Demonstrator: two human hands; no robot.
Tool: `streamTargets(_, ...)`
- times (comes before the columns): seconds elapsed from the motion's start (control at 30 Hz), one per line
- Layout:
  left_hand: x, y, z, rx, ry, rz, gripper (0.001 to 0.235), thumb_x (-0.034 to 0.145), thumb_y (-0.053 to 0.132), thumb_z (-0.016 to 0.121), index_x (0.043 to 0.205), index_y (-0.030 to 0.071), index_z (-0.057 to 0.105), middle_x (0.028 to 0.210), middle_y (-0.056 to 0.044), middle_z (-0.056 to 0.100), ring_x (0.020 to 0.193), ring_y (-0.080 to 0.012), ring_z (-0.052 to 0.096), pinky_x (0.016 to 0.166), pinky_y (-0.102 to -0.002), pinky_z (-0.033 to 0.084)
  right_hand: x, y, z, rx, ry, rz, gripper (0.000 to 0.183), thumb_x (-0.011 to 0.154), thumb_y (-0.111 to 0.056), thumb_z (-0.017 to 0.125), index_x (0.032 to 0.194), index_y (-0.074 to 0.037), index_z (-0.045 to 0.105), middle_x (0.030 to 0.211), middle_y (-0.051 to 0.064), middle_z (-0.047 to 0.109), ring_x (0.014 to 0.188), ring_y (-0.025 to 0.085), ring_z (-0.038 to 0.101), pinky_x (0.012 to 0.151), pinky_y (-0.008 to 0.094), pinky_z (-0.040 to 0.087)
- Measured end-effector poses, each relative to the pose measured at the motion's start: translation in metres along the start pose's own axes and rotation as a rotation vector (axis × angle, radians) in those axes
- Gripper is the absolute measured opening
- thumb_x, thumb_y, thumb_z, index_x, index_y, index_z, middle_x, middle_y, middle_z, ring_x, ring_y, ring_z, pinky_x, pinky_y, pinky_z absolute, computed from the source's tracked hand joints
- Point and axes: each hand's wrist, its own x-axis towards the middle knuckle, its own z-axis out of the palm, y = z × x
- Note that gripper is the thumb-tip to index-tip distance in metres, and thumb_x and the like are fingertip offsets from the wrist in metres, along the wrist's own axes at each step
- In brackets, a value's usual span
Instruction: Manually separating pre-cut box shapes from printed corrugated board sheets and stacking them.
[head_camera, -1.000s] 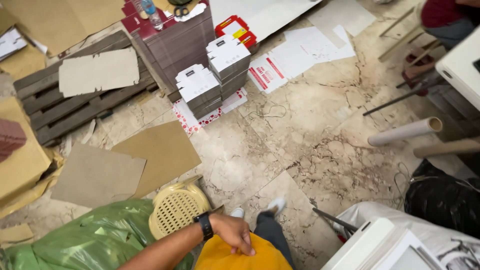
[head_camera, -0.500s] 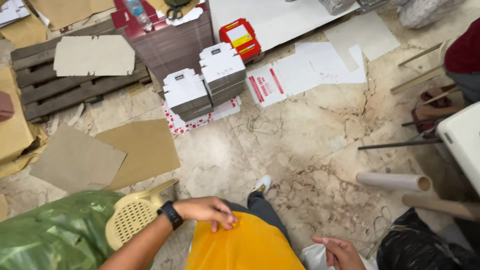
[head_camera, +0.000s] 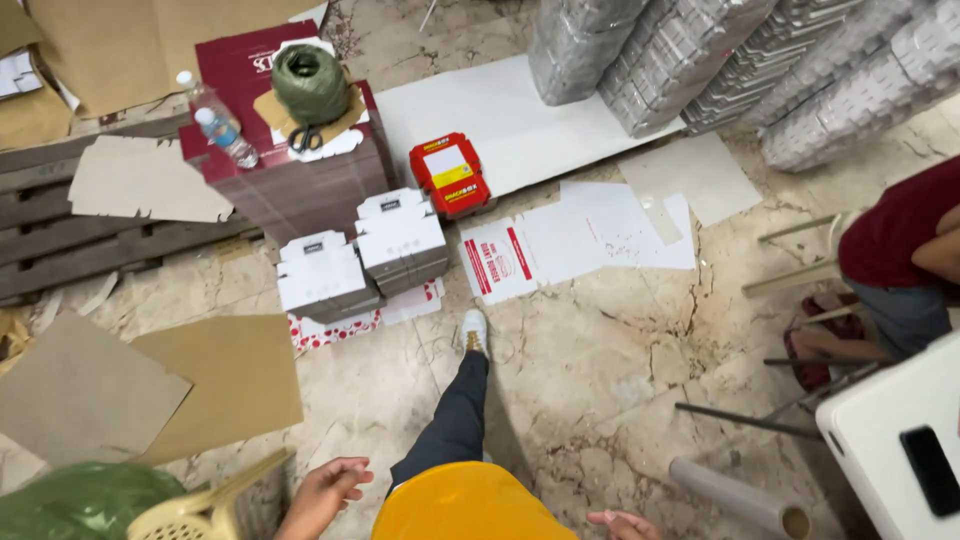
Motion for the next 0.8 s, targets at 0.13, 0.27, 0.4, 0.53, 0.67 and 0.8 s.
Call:
streamTargets(0.13,0.024,0.114,0.050,0.159,-0.166,0.206,0.034,0.092,0.032,0.063,0.108,0.008,0.082,0.106,-0.005,0.086,0.085,-0.0158,0.074,0.079,-0.028,0.057,-0.018,-0.121,0.018,-0.350,-0.021,-0.137,0.034,0.095,-0.025,0.067,0.078,0.003,0.074,0.089,0.017,0.071,0.045,0.018,0.051,0.050,0.031,0.043)
streamTargets(0.27,0.032,0.279,0.077,0.289,-0.275,0.253,0.028,0.099,0.024,0.057,0.099,0.011,0.081,0.098,-0.003,0.080,0.088,-0.0144,0.070,0.081,-0.029,0.053,0.023,-0.237,-0.001,-0.254,-0.086,-0.208,0.054,0.105,-0.018,0.058,0.056,0.003,0.052,0.051,0.012,0.033,0.044,0.025,0.044,0.053,0.044,0.049)
streamTargets(0.4,0.050,0.404,0.099,0.262,-0.307,0.387,0.024,0.095,0.027,0.064,0.088,0.011,0.080,0.082,-0.002,0.072,0.079,-0.0134,0.064,0.073,-0.028,0.046,0.017,-0.342,0.052,-0.270,-0.166,-0.107,0.045,0.100,-0.018,0.060,0.122,0.015,0.081,0.054,0.007,0.026,0.044,0.020,0.028,0.044,0.037,0.030)
streamTargets(0.53,0.064,0.490,0.122,0.376,-0.437,0.527,0.021,0.092,0.033,0.069,0.096,0.017,0.082,0.094,0.002,0.080,0.088,-0.0108,0.071,0.082,-0.028,0.052,0.004,-0.425,0.107,-0.620,-0.472,-0.076,0.035,0.100,-0.022,0.070,0.076,0.002,0.081,0.052,0.004,0.040,0.045,0.013,0.026,0.048,0.031,0.021)
streamTargets(0.67,0.100,0.537,0.157,0.513,-0.744,0.591,0.039,0.080,0.048,0.076,0.109,0.021,0.078,0.107,0.001,0.079,0.099,-0.0115,0.074,0.091,-0.025,0.057,0.031,-0.499,0.128,-0.592,-0.557,-0.099,0.034,0.091,-0.021,0.072,0.094,0.007,0.090,0.080,0.018,0.078,0.058,0.022,0.055,0.061,0.038,0.043)
streamTargets(0.8,0.127,0.603,0.188,0.627,-0.993,0.420,0.091,0.068,0.072,0.060,0.142,0.018,0.057,0.146,-0.004,0.060,0.133,-0.0211,0.058,0.111,-0.033,0.046,0.068,-0.576,0.159,-0.650,-0.654,-0.309,0.027,0.096,-0.024,0.067,0.081,-0.003,0.076,0.084,0.011,0.066,0.066,0.022,0.059,0.066,0.035,0.049)
